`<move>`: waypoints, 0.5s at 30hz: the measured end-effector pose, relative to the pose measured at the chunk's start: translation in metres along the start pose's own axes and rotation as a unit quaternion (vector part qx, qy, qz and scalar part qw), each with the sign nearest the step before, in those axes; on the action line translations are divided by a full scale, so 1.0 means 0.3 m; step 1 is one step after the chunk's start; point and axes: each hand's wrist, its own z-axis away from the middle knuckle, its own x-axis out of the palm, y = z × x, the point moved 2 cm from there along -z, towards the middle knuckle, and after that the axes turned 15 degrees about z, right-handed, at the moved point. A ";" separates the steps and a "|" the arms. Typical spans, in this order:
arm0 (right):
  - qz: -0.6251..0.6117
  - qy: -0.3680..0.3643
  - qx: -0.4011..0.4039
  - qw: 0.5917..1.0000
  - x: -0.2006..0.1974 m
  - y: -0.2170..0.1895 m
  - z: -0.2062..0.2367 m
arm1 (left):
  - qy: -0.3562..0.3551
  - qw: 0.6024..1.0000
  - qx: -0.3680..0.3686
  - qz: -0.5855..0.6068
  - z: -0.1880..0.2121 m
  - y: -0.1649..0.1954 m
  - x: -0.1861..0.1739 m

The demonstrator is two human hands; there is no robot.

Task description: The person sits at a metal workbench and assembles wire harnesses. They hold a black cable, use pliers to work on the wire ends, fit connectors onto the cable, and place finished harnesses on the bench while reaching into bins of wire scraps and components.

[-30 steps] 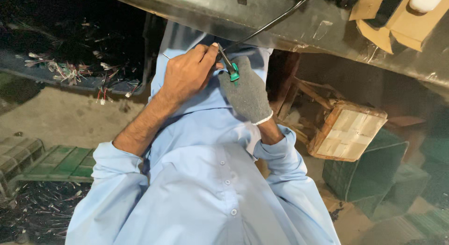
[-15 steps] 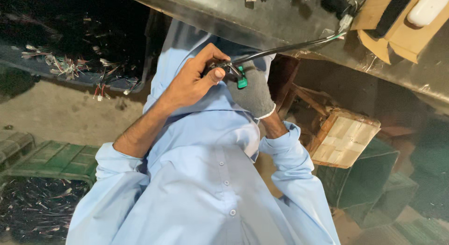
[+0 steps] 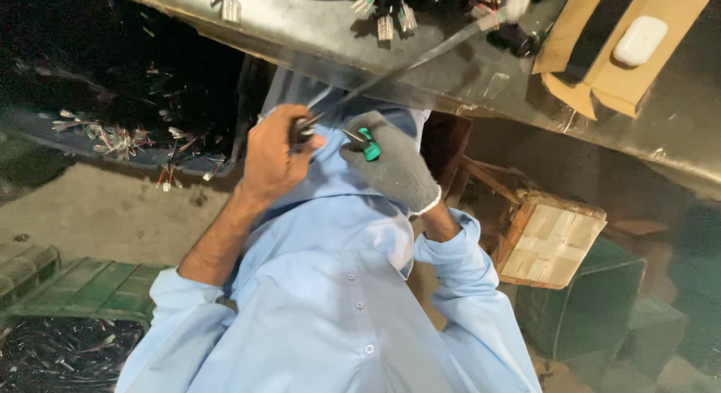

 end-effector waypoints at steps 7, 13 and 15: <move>0.356 0.225 -0.106 0.901 -0.262 0.054 -0.141 | 0.224 0.963 -0.074 -0.127 0.025 -0.096 -0.186; 0.324 0.288 -0.079 0.898 -0.259 0.070 -0.207 | 0.165 0.963 0.104 -0.185 -0.162 0.025 -0.137; 0.326 0.299 -0.095 0.892 -0.258 0.063 -0.204 | 0.078 0.964 0.170 -0.188 -0.303 0.106 -0.064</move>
